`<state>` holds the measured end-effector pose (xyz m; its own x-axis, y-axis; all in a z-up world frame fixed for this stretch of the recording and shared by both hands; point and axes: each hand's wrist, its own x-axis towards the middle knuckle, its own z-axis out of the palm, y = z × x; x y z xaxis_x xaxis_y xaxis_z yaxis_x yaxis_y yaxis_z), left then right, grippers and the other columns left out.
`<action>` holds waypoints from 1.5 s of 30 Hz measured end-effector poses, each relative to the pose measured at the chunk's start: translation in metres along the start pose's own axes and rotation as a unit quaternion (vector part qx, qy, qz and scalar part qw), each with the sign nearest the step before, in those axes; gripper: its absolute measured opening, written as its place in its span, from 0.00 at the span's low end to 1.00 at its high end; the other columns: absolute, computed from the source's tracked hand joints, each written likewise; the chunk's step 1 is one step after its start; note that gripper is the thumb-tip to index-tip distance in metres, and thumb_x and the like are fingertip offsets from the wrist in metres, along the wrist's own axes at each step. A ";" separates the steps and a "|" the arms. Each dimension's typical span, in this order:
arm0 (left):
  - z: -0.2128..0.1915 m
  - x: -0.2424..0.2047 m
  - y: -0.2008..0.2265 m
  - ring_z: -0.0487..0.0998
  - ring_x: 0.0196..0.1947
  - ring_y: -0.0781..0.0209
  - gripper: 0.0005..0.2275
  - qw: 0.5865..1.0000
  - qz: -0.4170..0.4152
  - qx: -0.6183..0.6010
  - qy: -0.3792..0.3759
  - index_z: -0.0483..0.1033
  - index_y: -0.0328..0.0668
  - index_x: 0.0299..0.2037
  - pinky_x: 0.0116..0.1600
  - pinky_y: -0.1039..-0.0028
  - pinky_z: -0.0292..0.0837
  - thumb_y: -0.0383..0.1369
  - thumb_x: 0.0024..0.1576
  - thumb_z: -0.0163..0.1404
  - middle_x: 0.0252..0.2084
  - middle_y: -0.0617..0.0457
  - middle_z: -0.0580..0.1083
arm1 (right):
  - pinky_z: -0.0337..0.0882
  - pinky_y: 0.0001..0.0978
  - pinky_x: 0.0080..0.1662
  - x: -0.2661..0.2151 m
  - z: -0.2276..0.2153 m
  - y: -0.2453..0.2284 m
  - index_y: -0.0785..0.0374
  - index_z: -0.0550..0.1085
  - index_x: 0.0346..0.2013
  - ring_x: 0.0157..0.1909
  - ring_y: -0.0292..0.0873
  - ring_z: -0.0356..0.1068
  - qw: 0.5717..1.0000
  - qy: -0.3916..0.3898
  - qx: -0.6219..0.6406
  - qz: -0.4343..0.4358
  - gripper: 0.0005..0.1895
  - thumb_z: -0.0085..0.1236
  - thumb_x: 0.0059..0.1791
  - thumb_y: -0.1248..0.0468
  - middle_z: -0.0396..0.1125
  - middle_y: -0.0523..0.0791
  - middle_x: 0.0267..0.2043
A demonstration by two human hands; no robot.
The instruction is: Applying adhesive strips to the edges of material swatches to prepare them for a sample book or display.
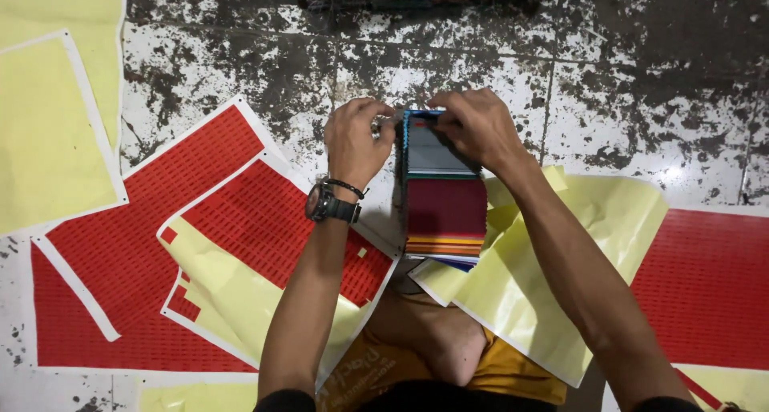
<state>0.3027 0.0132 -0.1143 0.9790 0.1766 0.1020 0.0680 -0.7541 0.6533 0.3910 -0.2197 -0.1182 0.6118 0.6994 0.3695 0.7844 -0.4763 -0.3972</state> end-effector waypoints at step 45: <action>0.013 -0.002 -0.007 0.76 0.51 0.37 0.08 0.988 -0.012 -0.146 -0.041 0.80 0.54 0.42 0.60 0.53 0.70 0.30 0.55 0.51 0.45 0.49 0.75 | 0.74 0.45 0.39 0.005 -0.039 -0.057 0.64 0.76 0.41 0.30 0.52 0.75 0.937 -0.119 0.243 0.222 0.16 0.72 0.45 0.61 0.75 0.51 0.31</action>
<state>0.3028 0.0105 -0.1286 0.9908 0.1320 0.0308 0.0447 -0.5328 0.8450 0.3528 -0.2096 -0.0613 0.7807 0.6173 -0.0976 0.2841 -0.4895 -0.8244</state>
